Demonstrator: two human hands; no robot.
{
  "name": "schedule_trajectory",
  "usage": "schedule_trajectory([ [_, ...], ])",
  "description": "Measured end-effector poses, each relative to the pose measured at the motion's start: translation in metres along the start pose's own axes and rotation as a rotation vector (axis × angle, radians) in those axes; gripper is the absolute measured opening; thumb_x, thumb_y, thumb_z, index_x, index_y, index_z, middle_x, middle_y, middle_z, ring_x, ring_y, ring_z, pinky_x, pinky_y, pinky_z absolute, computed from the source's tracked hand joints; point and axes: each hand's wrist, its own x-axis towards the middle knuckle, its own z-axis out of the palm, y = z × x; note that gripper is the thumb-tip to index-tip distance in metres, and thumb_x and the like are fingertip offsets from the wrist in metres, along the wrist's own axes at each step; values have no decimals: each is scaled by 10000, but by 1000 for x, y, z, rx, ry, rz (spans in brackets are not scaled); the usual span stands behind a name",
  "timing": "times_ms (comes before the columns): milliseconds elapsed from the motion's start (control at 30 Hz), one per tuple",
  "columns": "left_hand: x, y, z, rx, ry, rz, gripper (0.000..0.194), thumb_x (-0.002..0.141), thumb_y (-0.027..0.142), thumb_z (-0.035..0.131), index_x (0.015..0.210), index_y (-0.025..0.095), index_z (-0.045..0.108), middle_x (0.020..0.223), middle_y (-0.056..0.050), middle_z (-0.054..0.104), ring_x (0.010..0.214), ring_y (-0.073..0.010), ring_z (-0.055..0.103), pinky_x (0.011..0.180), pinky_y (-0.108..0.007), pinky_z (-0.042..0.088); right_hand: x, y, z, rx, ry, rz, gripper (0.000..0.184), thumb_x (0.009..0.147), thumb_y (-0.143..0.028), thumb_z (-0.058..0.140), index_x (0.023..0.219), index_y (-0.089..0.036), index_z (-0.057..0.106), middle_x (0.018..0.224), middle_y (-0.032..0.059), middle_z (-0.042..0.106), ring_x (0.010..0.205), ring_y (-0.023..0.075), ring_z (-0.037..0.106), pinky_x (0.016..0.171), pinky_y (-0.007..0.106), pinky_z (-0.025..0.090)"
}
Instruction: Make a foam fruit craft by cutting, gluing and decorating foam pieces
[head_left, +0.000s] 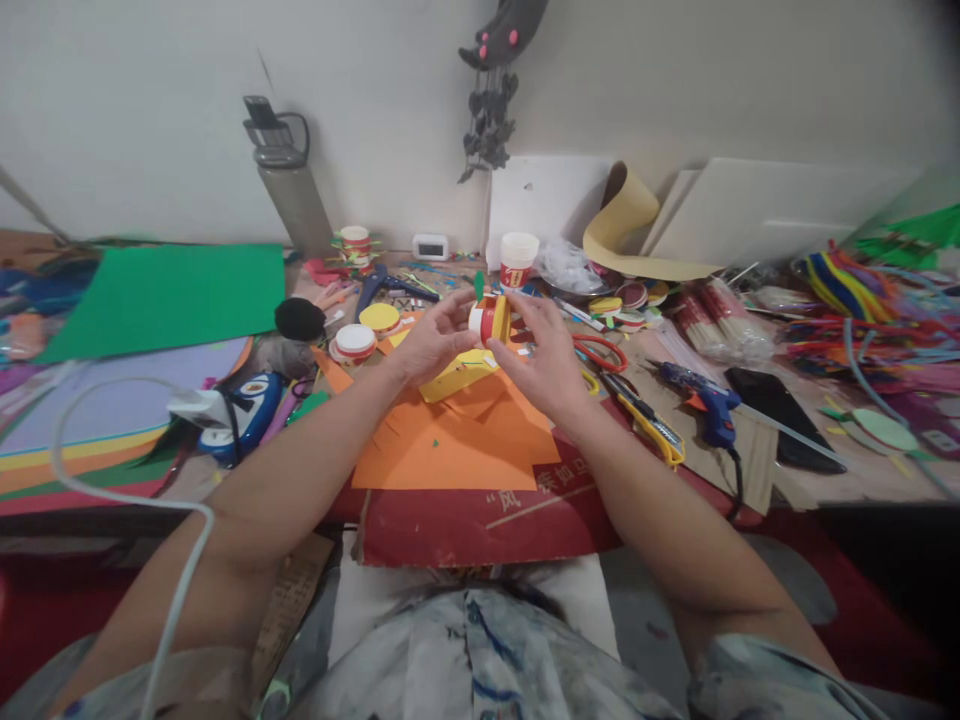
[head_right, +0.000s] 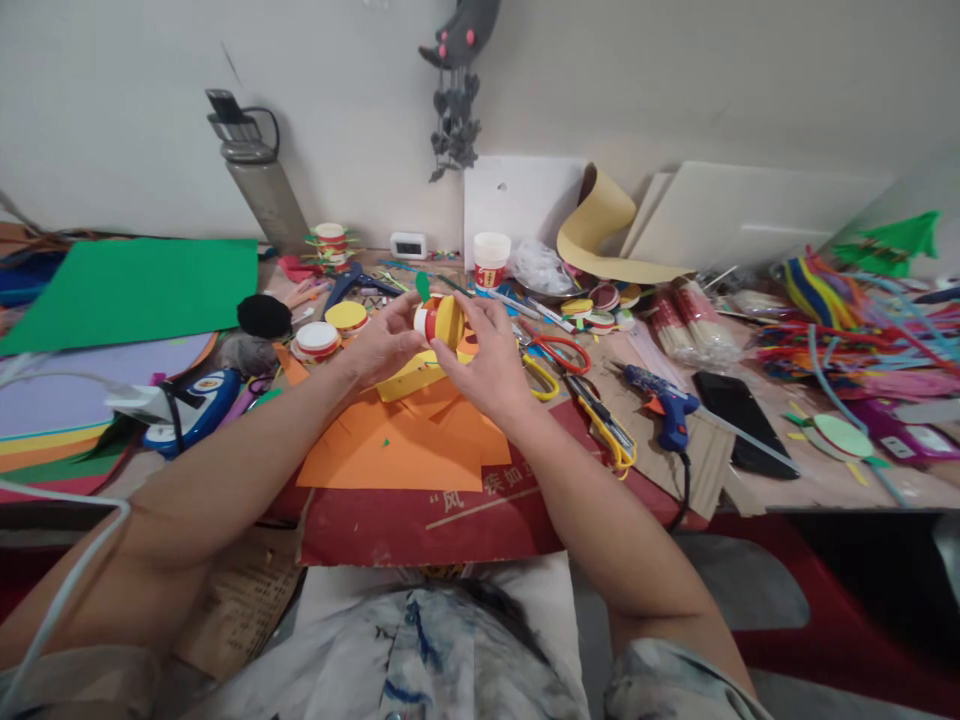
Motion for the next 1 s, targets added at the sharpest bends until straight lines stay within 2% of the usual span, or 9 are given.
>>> schedule_trajectory([
  [233,0,-1,-1,34,-11,-4,854,595,458,1012,1342,241,659,1329,-124,715,1257,-307,681,1071,-429,532,-1,2,4,20,18,-11,606,944,-510,672,1506,-314,557,1353,143,551,1208,292,627,963,519,634],
  [367,0,0,0,26,-21,-2,840,583,447,1017,1321,242,671,1341,-129,709,1291,-327,667,1069,-427,535,-1,1,5,-1,22,-18,638,935,-578,674,1507,-318,565,1354,145,547,1258,316,593,1022,559,602],
  [567,-1,0,2,17,16,-30,842,547,457,1030,1286,235,694,1334,-134,719,1303,-336,661,1073,-424,536,-4,-2,7,-43,29,-15,643,967,-632,612,1526,-317,563,1339,150,571,1287,342,556,1120,633,511],
  [733,-2,-1,2,-22,55,-68,817,518,456,1044,1233,230,719,1285,-125,750,1263,-330,687,1031,-415,565,-6,-2,10,-60,22,10,682,967,-674,588,1540,-304,551,1387,165,566,1328,358,534,1131,642,497],
  [833,-5,2,2,-68,70,-93,780,550,491,1026,1228,243,734,1332,-108,738,1280,-319,679,1034,-419,582,-6,1,9,-25,21,52,685,972,-694,564,1546,-320,540,1413,157,558,1313,337,558,1085,602,546],
  [933,-8,7,2,-117,78,-116,711,594,494,1008,1215,269,744,1340,-66,740,1256,-292,694,1050,-456,590,-3,7,7,87,45,161,652,1004,-676,509,1535,-300,535,1430,161,569,1163,289,640,948,523,621],
  [1000,-9,9,1,-127,70,-133,685,612,478,1004,1208,259,748,1310,-66,753,1220,-284,712,1044,-475,597,-1,12,7,203,10,230,640,993,-676,522,1483,-266,572,1409,159,613,1086,264,673,877,467,637],
])
